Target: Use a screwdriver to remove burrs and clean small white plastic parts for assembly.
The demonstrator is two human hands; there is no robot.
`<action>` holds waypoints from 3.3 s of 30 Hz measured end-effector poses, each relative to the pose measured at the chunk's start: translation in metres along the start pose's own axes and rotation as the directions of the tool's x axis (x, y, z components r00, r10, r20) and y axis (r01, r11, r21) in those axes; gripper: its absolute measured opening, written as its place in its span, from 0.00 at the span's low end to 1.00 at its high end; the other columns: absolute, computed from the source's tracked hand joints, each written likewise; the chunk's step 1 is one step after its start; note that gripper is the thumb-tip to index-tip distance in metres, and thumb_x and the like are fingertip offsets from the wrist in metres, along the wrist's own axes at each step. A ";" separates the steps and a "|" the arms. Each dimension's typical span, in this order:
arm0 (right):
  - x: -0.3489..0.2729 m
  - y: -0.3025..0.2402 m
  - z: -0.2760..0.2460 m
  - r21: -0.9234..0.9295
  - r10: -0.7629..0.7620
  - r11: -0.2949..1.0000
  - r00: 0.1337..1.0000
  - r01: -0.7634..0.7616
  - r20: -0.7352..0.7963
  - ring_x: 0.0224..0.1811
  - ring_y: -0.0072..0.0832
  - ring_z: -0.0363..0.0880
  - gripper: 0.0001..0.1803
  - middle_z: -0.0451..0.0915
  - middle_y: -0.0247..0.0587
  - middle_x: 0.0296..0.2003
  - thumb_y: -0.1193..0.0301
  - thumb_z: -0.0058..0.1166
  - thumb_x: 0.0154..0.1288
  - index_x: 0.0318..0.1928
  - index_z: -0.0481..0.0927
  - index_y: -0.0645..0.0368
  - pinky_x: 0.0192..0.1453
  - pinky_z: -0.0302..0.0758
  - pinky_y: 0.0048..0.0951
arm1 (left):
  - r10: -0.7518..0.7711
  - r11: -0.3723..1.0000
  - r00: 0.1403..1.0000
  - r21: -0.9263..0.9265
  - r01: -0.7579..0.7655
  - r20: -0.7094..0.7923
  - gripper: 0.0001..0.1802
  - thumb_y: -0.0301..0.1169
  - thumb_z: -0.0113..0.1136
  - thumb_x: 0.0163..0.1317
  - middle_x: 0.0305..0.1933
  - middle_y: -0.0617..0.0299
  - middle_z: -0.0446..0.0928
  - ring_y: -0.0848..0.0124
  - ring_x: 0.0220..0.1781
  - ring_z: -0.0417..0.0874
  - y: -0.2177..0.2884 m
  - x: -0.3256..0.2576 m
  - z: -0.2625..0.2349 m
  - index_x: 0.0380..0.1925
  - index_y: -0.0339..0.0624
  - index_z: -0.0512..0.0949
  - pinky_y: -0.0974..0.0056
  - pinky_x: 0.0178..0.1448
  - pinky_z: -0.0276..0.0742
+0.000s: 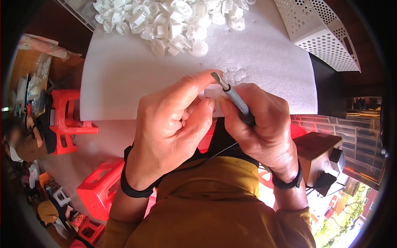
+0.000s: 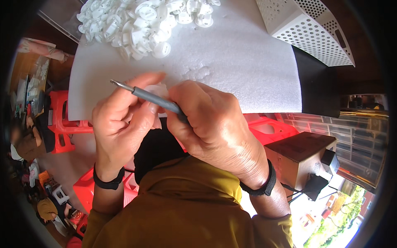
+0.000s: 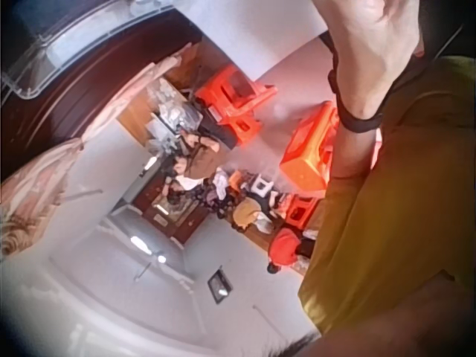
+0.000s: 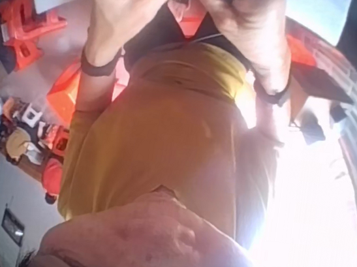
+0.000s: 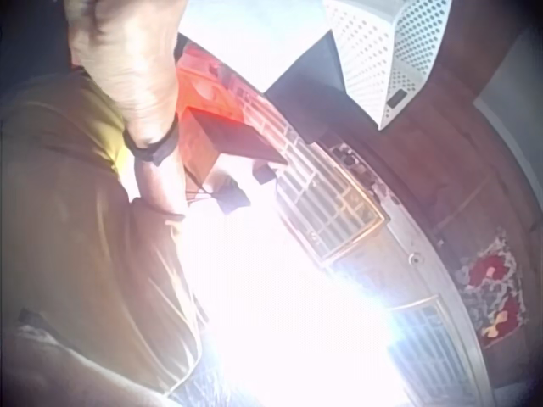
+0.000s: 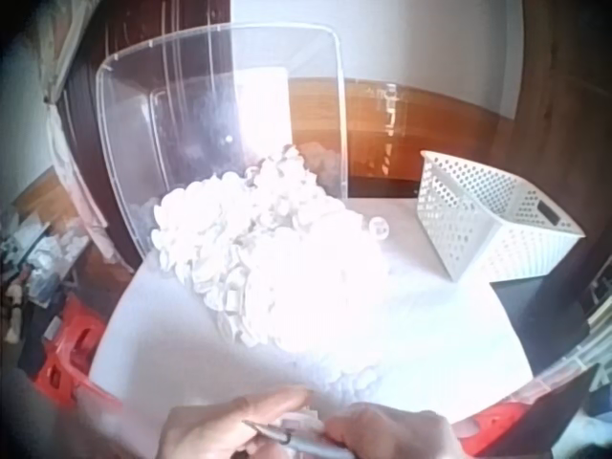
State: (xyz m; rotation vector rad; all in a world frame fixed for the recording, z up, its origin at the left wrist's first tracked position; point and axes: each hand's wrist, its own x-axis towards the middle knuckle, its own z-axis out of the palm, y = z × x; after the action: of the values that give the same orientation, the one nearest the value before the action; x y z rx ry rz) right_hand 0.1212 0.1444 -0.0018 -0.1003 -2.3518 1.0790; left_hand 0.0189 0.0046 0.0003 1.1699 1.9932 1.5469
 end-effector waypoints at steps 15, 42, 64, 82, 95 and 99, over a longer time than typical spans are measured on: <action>-0.002 0.001 0.000 -0.029 -0.013 1.000 1.000 0.014 0.013 0.20 0.29 0.76 0.06 0.75 0.37 0.21 0.81 0.58 0.55 0.34 0.77 0.61 0.26 0.71 0.26 | 0.065 0.998 0.998 -0.020 -0.066 -0.021 0.18 0.17 0.51 0.62 0.32 0.62 0.80 0.81 0.28 0.78 -0.007 -0.001 0.002 0.53 0.30 0.74 0.76 0.31 0.75; -0.001 -0.003 0.009 -0.072 -0.031 0.997 1.000 0.031 -0.003 0.17 0.26 0.67 0.06 0.70 0.36 0.19 0.82 0.59 0.56 0.31 0.75 0.62 0.24 0.66 0.25 | 0.109 0.994 0.993 0.029 -0.108 -0.038 0.13 0.18 0.48 0.66 0.29 0.64 0.78 0.83 0.24 0.76 -0.016 -0.003 -0.002 0.48 0.28 0.76 0.76 0.28 0.73; -0.001 -0.011 0.007 0.069 0.201 0.977 0.979 -0.203 0.040 0.19 0.15 0.71 0.03 0.76 0.32 0.21 0.79 0.57 0.61 0.34 0.76 0.61 0.24 0.68 0.20 | -0.113 0.948 0.993 -0.295 0.117 0.031 0.18 0.20 0.44 0.66 0.33 0.55 0.80 0.75 0.29 0.82 -0.003 -0.011 -0.008 0.54 0.27 0.72 0.72 0.33 0.80; -0.002 -0.012 0.009 -0.114 -0.075 0.990 0.996 0.080 0.055 0.21 0.32 0.74 0.08 0.74 0.40 0.22 0.82 0.59 0.54 0.35 0.75 0.63 0.26 0.70 0.28 | -0.182 0.957 0.983 -0.229 0.179 0.010 0.10 0.18 0.48 0.62 0.25 0.67 0.75 0.83 0.24 0.74 0.000 -0.001 -0.005 0.42 0.33 0.74 0.77 0.28 0.71; -0.005 -0.013 0.002 -0.126 0.065 0.991 0.995 -0.055 0.075 0.24 0.40 0.77 0.06 0.76 0.45 0.24 0.80 0.58 0.57 0.34 0.75 0.63 0.28 0.73 0.32 | 0.279 0.921 0.959 0.299 -0.250 -0.057 0.16 0.14 0.52 0.54 0.18 0.65 0.69 0.74 0.16 0.70 -0.006 -0.008 0.000 0.44 0.32 0.73 0.70 0.23 0.66; -0.002 -0.021 -0.008 0.198 0.376 0.895 0.916 -0.399 0.143 0.23 0.15 0.74 0.04 0.78 0.34 0.22 0.78 0.58 0.62 0.35 0.77 0.64 0.27 0.70 0.20 | 0.160 0.983 0.984 -0.099 -0.153 0.073 0.17 0.27 0.48 0.70 0.37 0.58 0.78 0.76 0.30 0.80 -0.010 -0.006 -0.011 0.55 0.29 0.72 0.72 0.34 0.77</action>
State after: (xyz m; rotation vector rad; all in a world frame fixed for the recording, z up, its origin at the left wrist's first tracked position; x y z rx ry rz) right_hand 0.1302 0.1353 0.0165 -0.4594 -2.3362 1.5670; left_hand 0.0107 -0.0075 -0.0064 1.3570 1.7955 1.6211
